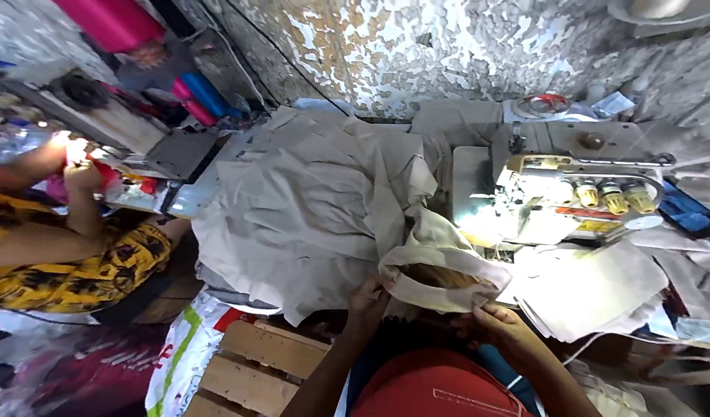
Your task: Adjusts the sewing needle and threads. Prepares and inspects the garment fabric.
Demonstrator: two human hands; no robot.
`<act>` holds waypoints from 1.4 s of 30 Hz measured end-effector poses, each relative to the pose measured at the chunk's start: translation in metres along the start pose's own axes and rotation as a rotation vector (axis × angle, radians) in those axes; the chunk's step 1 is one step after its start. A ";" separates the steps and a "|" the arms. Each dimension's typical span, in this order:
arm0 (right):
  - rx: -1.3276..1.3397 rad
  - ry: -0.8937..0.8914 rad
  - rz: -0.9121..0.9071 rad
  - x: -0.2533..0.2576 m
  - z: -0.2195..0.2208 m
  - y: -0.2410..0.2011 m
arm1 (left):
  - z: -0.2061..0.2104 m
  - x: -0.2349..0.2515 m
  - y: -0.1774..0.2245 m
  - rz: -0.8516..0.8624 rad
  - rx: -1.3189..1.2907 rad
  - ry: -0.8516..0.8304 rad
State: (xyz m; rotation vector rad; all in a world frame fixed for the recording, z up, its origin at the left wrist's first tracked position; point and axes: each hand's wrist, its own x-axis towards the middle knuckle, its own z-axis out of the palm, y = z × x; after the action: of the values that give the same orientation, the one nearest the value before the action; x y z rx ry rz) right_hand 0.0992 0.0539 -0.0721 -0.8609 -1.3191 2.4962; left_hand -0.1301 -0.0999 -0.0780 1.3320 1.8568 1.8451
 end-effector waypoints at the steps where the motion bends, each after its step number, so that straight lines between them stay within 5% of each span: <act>1: -0.029 0.010 -0.017 -0.001 -0.001 0.000 | 0.001 0.001 0.001 -0.023 -0.021 0.010; 12: -0.130 0.322 -0.308 -0.002 -0.016 -0.014 | -0.003 0.012 0.006 -0.200 -0.246 0.122; 22: -0.722 0.690 -0.673 0.024 -0.013 -0.011 | -0.006 0.010 0.005 -0.162 -0.365 0.111; 25: -0.747 0.552 -0.729 0.024 -0.003 -0.016 | -0.017 0.013 0.020 -0.040 -0.246 0.114; 29: -0.781 -0.004 -0.733 0.018 0.031 -0.016 | -0.044 0.045 0.048 0.203 -0.026 0.288; 31: -0.910 -0.247 -0.645 0.022 0.045 -0.016 | -0.045 0.061 0.053 0.111 0.070 0.238; 33: -1.044 -0.369 -0.448 0.033 0.051 -0.017 | -0.037 0.073 0.039 -0.139 0.269 -0.059; 35: -1.131 -0.305 -0.351 0.043 0.049 -0.013 | -0.027 0.080 0.003 -0.347 0.414 -0.370; 37: -1.121 -0.154 -0.403 0.045 0.040 -0.007 | -0.028 0.074 -0.023 -0.423 0.381 -0.417; 42: -1.008 0.182 -0.663 0.049 0.020 -0.012 | -0.047 0.034 -0.030 -0.101 0.273 0.121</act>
State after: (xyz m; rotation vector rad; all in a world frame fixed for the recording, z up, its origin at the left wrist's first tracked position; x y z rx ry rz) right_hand 0.0463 0.0675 -0.0733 -0.5921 -2.3135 1.1635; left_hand -0.1956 -0.1028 -0.0803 1.2011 2.2616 1.7038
